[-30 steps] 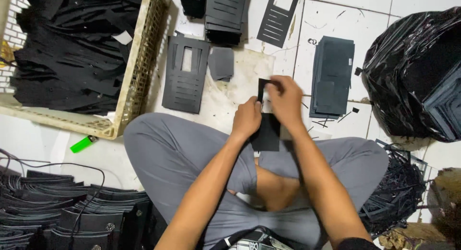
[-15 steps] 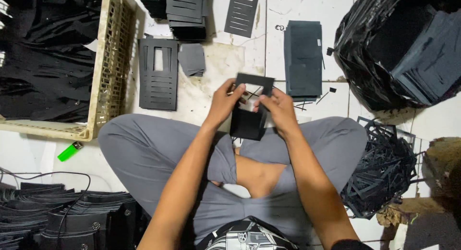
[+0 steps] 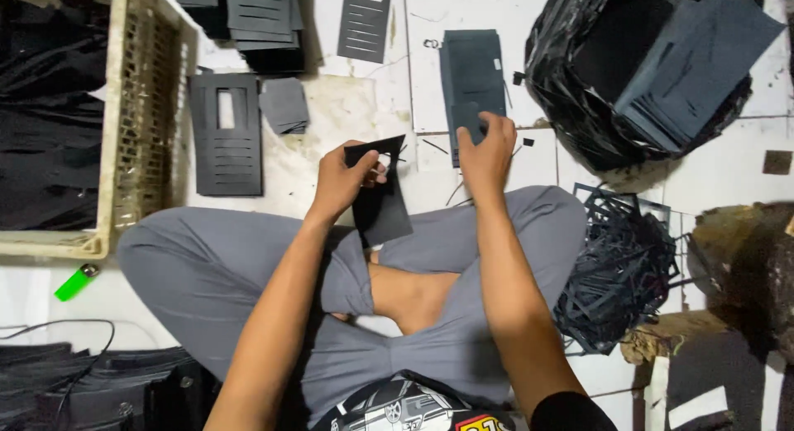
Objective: Removing inner cutouts from pre-cut material pieces for leather goods assembly
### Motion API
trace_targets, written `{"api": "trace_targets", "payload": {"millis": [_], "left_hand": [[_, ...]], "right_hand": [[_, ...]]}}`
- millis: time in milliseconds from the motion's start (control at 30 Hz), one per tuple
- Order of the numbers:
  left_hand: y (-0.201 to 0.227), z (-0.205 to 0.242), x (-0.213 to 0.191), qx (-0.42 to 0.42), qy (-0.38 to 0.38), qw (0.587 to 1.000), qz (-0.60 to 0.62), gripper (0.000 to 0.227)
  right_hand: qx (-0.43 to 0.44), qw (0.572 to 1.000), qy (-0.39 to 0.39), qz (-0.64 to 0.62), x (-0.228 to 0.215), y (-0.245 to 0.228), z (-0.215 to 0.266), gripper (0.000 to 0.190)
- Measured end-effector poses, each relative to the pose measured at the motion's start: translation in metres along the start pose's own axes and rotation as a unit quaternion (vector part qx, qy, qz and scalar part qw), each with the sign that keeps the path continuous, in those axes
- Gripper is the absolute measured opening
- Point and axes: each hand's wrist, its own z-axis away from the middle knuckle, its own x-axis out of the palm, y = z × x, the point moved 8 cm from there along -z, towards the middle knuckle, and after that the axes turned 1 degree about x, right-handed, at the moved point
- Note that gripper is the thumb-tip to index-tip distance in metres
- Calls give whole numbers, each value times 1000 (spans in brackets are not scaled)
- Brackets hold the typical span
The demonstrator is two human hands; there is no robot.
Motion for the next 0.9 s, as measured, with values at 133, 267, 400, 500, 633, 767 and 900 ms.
{"api": "trace_targets", "payload": {"millis": [133, 267, 400, 500, 633, 767, 900], "left_hand": [[0, 0, -1, 23, -1, 996, -82, 15], [4, 4, -15, 27, 31, 979, -201, 21], [10, 4, -10, 9, 12, 964, -267, 28], [10, 3, -6, -8, -18, 949, -314, 34], [2, 0, -3, -1, -32, 944, -328, 38], [13, 2, 6, 103, -56, 923, -368, 30], [15, -1, 4, 127, -58, 912, -387, 26]], "right_hand": [[28, 986, -80, 143, 26, 11, 0, 63], [45, 988, -61, 136, 25, 8, -1, 32], [30, 996, 80, 2, 1, 6, 3, 15], [162, 920, -74, -349, 40, 28, 14, 36], [215, 853, -183, -439, 73, -41, 44, 42], [198, 819, -272, -465, 108, -122, 61, 38], [183, 824, -322, -429, 149, -175, 56, 42]]}}
